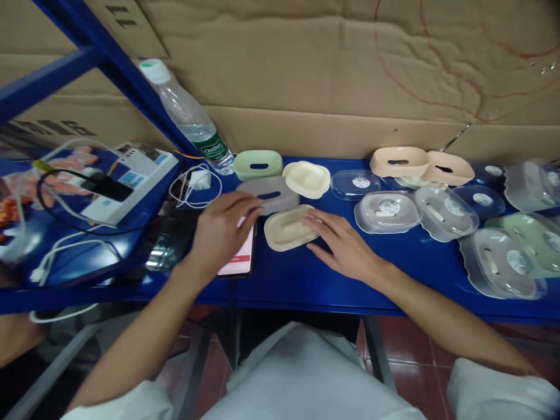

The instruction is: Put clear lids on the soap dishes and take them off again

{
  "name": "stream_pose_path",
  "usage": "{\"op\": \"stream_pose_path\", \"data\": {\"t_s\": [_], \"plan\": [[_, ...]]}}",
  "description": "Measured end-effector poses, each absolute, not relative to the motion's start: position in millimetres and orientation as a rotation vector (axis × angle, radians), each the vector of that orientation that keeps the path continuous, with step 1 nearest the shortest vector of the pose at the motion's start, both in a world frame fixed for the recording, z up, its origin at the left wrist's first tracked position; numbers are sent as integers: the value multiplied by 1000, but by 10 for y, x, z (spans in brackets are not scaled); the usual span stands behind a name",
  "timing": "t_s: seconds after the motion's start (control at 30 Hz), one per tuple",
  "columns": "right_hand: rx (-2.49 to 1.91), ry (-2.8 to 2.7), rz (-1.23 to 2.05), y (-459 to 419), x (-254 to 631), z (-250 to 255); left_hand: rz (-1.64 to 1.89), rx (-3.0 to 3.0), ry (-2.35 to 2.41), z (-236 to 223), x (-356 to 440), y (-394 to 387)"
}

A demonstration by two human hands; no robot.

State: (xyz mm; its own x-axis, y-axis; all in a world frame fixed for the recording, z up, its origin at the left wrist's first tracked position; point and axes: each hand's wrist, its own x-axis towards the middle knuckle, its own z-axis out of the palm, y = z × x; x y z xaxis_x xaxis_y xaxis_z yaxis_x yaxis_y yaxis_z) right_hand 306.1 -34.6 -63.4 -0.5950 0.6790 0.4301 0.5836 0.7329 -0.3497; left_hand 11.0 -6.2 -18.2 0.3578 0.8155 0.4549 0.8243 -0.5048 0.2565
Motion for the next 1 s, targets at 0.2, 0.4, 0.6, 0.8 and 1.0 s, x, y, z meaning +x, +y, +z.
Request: {"op": "stream_pose_path", "data": {"t_s": [0.2, 0.4, 0.6, 0.8, 1.0], "plan": [[-1122, -2346, 306, -266, 3099, -643, -771, -2714, -1424, -385, 459, -351], [-1211, -2368, 303, -182, 3194, -666, -648, -2731, -1267, -386, 606, -537], [-985, -2563, 354, -186, 3192, -716, -594, -2681, -1304, -409, 562, -661], [-877, -2523, 361, -192, 3195, -732, -627, -2831, -1302, -469, 435, -666], [-903, -2596, 341, -192, 3225, -668, -575, -2785, -1216, -497, 360, -683]]}}
